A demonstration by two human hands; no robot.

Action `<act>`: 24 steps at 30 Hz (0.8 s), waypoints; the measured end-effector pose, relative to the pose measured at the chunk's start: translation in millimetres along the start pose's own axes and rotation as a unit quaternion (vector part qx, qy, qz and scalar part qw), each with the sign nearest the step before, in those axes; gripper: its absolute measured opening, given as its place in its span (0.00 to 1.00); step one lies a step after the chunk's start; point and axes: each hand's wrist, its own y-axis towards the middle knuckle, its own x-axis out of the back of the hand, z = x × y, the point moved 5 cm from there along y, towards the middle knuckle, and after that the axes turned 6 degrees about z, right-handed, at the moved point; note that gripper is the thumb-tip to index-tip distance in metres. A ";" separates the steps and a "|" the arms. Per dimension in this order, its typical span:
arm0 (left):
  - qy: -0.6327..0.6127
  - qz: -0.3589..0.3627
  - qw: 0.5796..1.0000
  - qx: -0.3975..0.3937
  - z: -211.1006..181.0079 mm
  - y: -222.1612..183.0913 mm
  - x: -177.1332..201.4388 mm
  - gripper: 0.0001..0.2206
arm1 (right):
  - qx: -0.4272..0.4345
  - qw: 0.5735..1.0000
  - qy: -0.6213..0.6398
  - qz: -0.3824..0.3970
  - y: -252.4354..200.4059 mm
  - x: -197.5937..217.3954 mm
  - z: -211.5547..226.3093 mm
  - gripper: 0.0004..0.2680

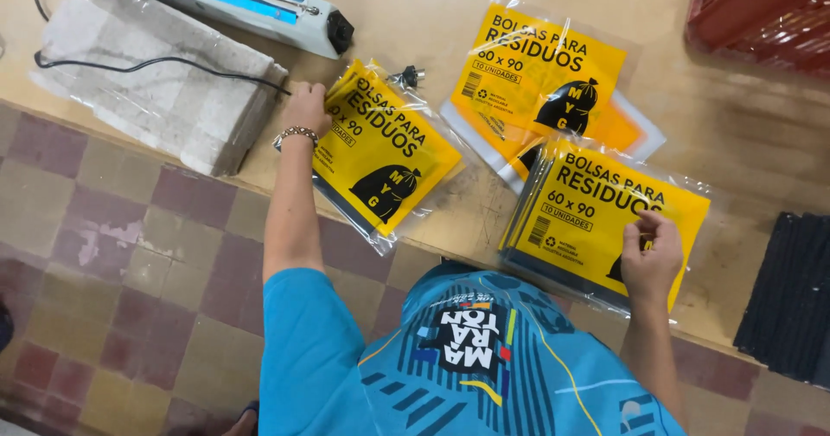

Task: The person is manually packaging black plastic bags into yellow printed sleeves at a workbench.

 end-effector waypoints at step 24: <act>0.192 -0.343 0.821 -0.414 -162.9 -249.9 95.4 0.12 | 0.000 0.949 0.185 0.256 -17.3 -85.5 30.9 0.18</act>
